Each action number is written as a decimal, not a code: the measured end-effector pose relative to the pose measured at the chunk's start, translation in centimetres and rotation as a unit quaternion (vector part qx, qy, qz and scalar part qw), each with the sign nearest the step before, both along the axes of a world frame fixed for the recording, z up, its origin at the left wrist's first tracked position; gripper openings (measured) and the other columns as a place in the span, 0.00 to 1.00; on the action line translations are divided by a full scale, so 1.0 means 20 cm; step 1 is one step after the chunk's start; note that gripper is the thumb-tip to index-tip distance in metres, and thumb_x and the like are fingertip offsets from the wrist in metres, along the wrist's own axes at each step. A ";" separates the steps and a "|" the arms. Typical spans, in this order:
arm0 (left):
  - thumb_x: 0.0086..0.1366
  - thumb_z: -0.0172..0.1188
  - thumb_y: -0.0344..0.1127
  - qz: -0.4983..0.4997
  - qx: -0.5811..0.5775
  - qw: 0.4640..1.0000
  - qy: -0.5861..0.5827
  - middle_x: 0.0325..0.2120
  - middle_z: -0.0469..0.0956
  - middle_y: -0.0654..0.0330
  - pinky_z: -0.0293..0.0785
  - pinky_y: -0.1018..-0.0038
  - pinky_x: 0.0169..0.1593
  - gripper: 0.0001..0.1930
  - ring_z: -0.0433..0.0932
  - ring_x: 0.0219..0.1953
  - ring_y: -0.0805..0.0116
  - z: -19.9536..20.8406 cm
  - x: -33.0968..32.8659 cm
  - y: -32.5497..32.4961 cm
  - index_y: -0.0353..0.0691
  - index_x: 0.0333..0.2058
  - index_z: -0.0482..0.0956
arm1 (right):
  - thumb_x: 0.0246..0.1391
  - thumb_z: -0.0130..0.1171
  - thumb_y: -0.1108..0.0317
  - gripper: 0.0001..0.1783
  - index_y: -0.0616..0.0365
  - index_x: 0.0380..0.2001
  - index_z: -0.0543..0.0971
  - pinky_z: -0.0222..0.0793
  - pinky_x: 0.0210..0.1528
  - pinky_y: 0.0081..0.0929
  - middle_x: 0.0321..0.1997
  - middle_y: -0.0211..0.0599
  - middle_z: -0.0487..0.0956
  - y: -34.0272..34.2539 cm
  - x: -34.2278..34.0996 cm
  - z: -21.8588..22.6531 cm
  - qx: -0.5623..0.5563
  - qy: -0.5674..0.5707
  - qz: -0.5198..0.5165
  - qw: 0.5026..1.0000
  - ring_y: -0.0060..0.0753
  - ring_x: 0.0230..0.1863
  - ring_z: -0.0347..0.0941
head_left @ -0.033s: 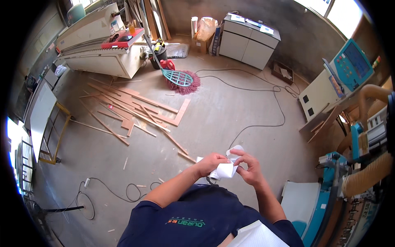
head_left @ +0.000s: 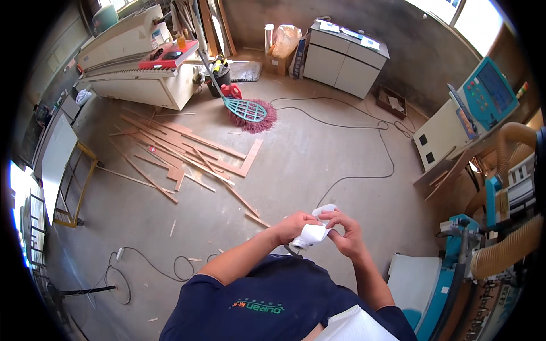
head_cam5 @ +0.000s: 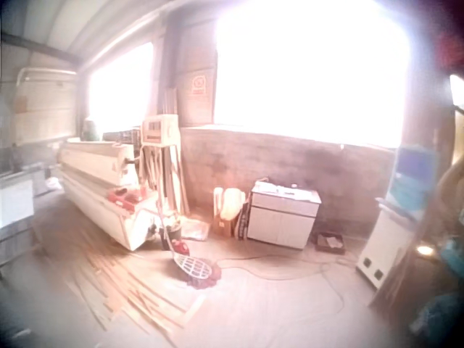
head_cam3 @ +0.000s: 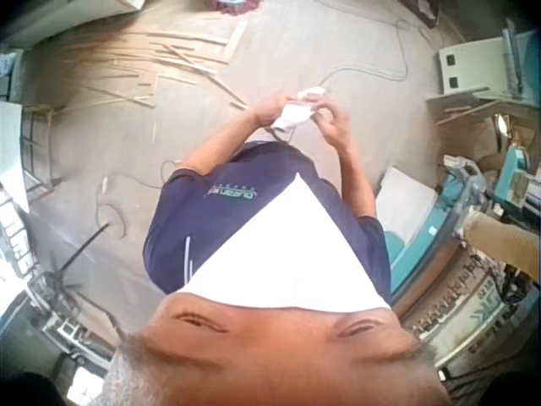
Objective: The person tears off labels from a roll and sticks them onto several large wooden panels resting on a CNC machine table. The person then walks to a nearby desk, places the label roll on it, and returns to the machine to adjust a dust extraction hose before walking away.
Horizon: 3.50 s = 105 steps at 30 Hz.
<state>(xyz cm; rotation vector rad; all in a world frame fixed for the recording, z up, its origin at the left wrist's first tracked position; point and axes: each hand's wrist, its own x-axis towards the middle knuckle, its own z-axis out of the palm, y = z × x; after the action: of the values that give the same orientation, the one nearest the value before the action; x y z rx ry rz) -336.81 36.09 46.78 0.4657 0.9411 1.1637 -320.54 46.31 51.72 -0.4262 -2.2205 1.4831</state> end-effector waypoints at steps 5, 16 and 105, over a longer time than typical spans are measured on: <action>0.62 0.56 0.41 -0.059 0.036 0.992 0.103 0.26 0.77 0.67 0.69 0.81 0.33 0.14 0.72 0.29 0.82 0.17 -0.40 0.63 0.34 0.35 0.79 | 0.45 0.54 0.82 0.07 0.60 0.30 0.73 0.60 0.57 0.35 0.35 0.36 0.78 0.55 -0.29 -0.12 -0.169 0.072 -0.113 0.977 0.27 0.40 0.73; 0.64 0.54 0.45 0.020 0.002 0.977 0.214 0.29 0.77 0.66 0.69 0.80 0.35 0.18 0.72 0.29 0.80 0.09 -1.34 1.81 0.34 0.40 0.79 | 0.42 0.60 0.74 0.05 0.61 0.26 0.78 0.64 0.36 0.22 0.25 0.32 0.73 1.84 -1.39 -0.28 -0.093 0.031 -0.079 0.992 0.25 0.30 0.68; 0.48 0.58 0.32 -0.491 0.037 0.673 0.552 0.21 0.78 0.58 0.72 0.74 0.31 0.12 0.75 0.24 0.70 -1.36 -5.01 6.24 0.31 0.29 0.82 | 0.48 0.60 0.63 0.15 0.58 0.38 0.78 0.70 0.34 0.24 0.26 0.32 0.79 4.36 -3.86 -0.59 -0.237 -0.031 -0.791 0.563 0.24 0.28 0.73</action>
<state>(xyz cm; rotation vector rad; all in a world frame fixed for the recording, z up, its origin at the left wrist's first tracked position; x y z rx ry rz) -436.95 160.84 19.51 1.6132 1.3440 -0.2296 -397.73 133.43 39.92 -1.9214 -0.5095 0.7663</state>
